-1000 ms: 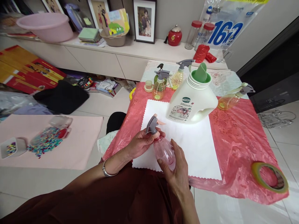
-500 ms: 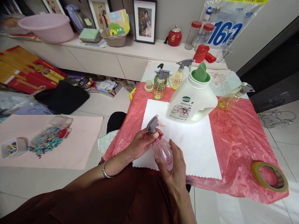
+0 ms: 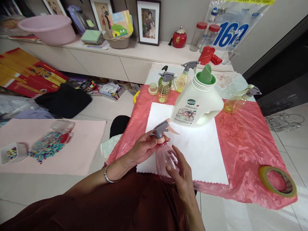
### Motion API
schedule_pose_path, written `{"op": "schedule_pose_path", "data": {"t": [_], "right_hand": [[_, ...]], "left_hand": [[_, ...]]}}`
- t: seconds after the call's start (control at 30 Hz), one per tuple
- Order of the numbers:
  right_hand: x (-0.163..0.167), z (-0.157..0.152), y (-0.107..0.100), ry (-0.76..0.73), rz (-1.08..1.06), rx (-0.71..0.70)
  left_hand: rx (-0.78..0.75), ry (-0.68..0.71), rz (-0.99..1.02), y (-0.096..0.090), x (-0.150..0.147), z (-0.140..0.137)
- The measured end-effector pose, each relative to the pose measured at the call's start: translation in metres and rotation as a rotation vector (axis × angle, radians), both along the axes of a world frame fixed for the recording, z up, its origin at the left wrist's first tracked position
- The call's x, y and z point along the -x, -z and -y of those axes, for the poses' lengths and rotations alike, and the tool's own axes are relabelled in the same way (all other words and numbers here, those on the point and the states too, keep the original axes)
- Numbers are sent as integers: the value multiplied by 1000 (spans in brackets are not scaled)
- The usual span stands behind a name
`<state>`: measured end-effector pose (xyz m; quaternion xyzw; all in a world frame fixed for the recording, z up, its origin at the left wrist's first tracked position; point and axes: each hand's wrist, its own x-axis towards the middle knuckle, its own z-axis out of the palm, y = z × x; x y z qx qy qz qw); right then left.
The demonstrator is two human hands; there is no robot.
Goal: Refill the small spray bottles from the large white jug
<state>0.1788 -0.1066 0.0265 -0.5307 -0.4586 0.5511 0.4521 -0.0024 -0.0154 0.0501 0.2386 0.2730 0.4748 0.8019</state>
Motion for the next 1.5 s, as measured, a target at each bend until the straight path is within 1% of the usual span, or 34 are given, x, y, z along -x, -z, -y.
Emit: {"op": "schedule_pose_path", "data": {"t": [0.1, 0.17, 0.27, 0.47, 0.67, 0.77, 0.9, 1.0, 1.07, 1.23, 1.4, 1.5], "right_hand": [[1, -1, -1, 8, -40, 5], [1, -1, -1, 18, -31, 7], [1, 1, 1, 18, -32, 17], [1, 0, -1, 14, -53, 27], [4, -1, 0, 31, -167, 59], [4, -2, 5, 20, -224, 78], [5, -2, 9, 33, -221, 83], [6, -1, 8, 22, -237, 85], [7, -2, 7, 9, -250, 91], [9, -1, 6, 46, -340, 166], [12, 0, 4, 75, -378, 197], [14, 0, 3, 83, -378, 202]], "left_hand": [[-31, 12, 14, -4, -2, 1], [-36, -20, 4, -6, -4, 1], [-2, -69, -28, -7, -7, 0], [11, -52, -33, -6, -6, -2], [-62, -36, 12, -7, -6, 0], [-43, -41, 46, -5, -8, 2], [-24, -61, 48, -3, -10, 4], [-37, -49, 16, -3, -10, 3], [-13, -31, 14, -3, -8, 1], [54, -2, 46, -4, -4, 0], [20, -7, 101, -5, -4, 1], [35, -18, 114, -8, -5, 3]]}}
